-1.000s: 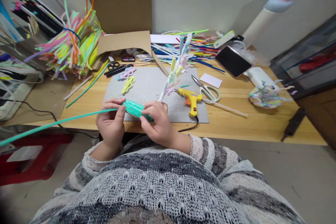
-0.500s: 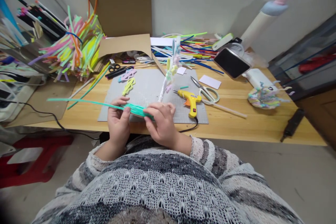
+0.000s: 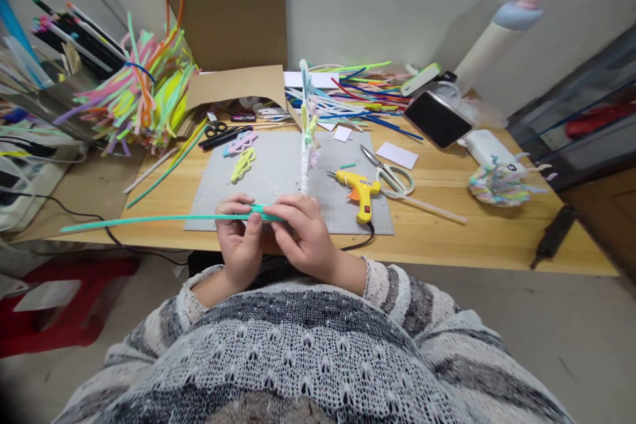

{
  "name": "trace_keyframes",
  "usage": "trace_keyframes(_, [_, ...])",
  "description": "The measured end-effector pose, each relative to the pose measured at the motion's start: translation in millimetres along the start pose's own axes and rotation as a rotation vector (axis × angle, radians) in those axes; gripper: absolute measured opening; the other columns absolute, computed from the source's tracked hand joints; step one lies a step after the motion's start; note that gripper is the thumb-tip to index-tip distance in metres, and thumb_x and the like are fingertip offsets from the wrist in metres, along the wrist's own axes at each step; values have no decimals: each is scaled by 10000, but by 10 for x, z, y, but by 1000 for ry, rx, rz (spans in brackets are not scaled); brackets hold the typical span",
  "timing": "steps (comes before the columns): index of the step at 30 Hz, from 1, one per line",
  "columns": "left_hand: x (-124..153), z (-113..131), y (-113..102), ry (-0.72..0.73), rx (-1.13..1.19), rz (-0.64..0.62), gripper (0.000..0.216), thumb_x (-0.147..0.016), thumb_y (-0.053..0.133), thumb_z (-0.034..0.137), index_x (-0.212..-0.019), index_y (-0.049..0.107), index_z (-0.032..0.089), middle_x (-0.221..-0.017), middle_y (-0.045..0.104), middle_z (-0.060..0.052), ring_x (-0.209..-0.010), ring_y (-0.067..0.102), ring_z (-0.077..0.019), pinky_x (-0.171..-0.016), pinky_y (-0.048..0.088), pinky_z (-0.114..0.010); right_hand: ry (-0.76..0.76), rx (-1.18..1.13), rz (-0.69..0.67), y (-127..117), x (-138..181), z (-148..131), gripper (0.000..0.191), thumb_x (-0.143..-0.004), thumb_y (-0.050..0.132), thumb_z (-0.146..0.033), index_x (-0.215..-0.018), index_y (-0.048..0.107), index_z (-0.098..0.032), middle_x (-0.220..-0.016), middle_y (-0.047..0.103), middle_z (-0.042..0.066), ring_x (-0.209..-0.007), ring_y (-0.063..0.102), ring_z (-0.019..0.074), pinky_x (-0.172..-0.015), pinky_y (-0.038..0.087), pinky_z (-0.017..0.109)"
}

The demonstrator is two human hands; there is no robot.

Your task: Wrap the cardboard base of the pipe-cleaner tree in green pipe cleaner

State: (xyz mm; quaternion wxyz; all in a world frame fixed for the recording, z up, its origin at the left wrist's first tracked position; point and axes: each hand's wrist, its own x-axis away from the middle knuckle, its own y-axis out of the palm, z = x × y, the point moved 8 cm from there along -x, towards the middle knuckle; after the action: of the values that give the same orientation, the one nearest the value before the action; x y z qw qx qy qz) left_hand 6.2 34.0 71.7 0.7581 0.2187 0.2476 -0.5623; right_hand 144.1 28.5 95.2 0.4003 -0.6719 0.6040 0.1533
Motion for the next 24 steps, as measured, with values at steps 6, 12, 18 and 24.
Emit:
trace_keyframes(6, [11, -5, 0, -2, -10, 5, 98, -884, 593, 236, -943, 516, 220, -1005, 503, -33, -998, 508, -161, -878, 410, -327, -79, 3, -24, -3, -25, -29, 313, -874, 520, -94, -1137, 595, -248, -1031, 612, 66, -970, 573, 206, -835, 485, 417])
trace_keyframes(12, [13, -1, -10, 2, -39, 10, 100, -884, 588, 249, -934, 505, 223, -989, 509, -26, -988, 514, -165, -885, 409, -345, -155, 47, -24, -2, -50, -65, 318, -874, 507, -96, -1135, 584, -260, -988, 616, 55, -929, 571, 204, -827, 479, 421])
trace_keyframes(18, [-29, 19, 2, 18, -92, -10, 71, -882, 590, 249, -919, 536, 221, -967, 529, -27, -983, 517, -176, -910, 395, -374, -5, -33, -25, -16, -53, 42, 292, -879, 528, -157, -1152, 550, -260, -1008, 618, 59, -953, 582, 209, -838, 490, 424])
trace_keyframes(24, [-58, 54, -3, 43, -139, -25, 78, -889, 584, 267, -961, 577, 237, -984, 556, -30, -1000, 523, -187, -929, 394, -401, 39, -51, -38, -12, -58, 61, 278, -878, 542, -174, -1147, 546, -243, -1046, 617, 76, -1000, 580, 217, -856, 494, 432])
